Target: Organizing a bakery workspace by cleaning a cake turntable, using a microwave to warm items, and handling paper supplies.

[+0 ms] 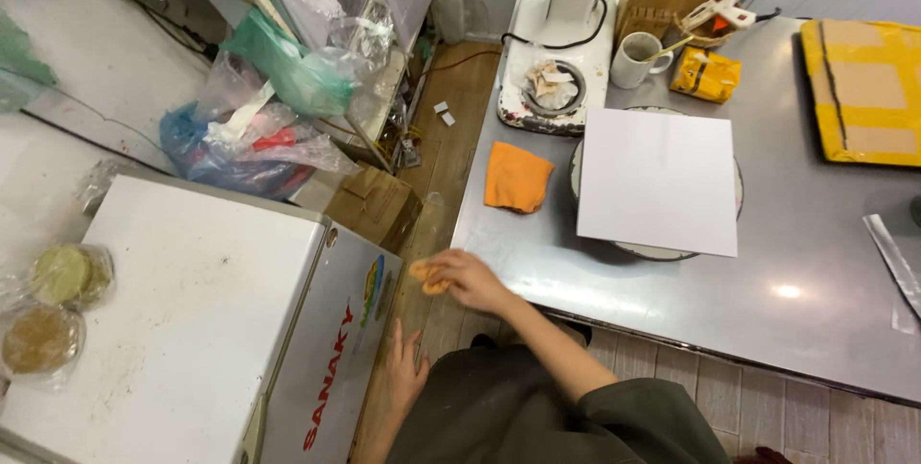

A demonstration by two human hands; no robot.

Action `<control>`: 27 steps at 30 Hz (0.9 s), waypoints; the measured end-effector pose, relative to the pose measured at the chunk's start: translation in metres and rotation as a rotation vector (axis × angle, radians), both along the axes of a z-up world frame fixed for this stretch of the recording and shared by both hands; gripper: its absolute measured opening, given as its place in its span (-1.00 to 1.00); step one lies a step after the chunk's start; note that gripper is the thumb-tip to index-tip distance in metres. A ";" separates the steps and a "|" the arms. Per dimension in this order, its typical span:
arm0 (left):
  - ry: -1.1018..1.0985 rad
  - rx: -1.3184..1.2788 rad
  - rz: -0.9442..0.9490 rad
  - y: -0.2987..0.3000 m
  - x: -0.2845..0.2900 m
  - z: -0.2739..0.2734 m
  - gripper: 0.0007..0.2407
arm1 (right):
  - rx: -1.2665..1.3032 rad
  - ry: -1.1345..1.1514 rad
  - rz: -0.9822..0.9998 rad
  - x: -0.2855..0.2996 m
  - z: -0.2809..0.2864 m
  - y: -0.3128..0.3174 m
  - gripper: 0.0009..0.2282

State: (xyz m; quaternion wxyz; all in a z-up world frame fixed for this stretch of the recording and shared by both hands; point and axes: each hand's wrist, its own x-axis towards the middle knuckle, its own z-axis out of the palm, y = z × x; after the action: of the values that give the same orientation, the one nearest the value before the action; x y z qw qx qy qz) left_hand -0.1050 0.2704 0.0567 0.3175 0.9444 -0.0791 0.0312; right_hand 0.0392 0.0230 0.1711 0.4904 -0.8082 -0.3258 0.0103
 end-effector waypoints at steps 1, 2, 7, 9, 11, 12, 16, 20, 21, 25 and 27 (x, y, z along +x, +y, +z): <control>-0.006 -0.004 -0.009 0.001 0.000 0.001 -0.58 | -0.004 -0.006 -0.009 0.003 0.002 -0.014 -0.69; 0.066 -0.003 0.003 0.002 0.000 0.002 -0.59 | -0.064 -0.057 -0.084 0.004 0.005 -0.029 -0.69; 0.029 -0.092 -0.117 -0.012 0.022 -0.006 -0.61 | -0.360 -0.131 -0.287 -0.019 0.005 -0.084 -0.58; 0.042 -0.118 -0.169 -0.028 0.039 -0.003 -0.59 | -0.396 -0.177 -0.276 -0.046 -0.008 -0.101 -0.63; -0.006 -0.095 -0.245 -0.054 0.062 0.014 -0.58 | -0.385 -0.087 -0.378 -0.072 -0.013 -0.118 -0.66; -0.051 -0.072 -0.313 -0.068 0.073 0.023 -0.56 | -0.368 0.006 -0.473 -0.089 -0.016 -0.126 -0.70; -0.109 -0.070 -0.469 -0.134 0.117 0.058 -0.52 | -0.299 0.110 -0.750 -0.147 -0.038 -0.159 -0.76; -0.035 0.267 -0.543 -0.183 0.149 0.044 -0.50 | -0.312 0.336 -0.951 -0.203 -0.034 -0.182 -0.80; -0.148 0.386 -0.558 -0.191 0.157 0.028 -0.51 | -0.301 0.438 -0.986 -0.216 -0.028 -0.186 -0.80; -0.129 0.450 -0.569 -0.204 0.178 0.019 -0.45 | -0.306 0.548 -1.163 -0.248 -0.031 -0.244 -0.77; -0.141 0.438 -0.545 -0.206 0.180 0.022 -0.44 | -0.341 0.332 -1.269 -0.266 -0.061 -0.286 -0.76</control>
State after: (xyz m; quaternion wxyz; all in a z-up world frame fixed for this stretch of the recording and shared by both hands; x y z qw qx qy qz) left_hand 0.0749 0.0640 0.0786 0.0979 0.9299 -0.3545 -0.0070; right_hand -0.2267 -0.2633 0.1096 0.3109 -0.8966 0.2977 -0.1043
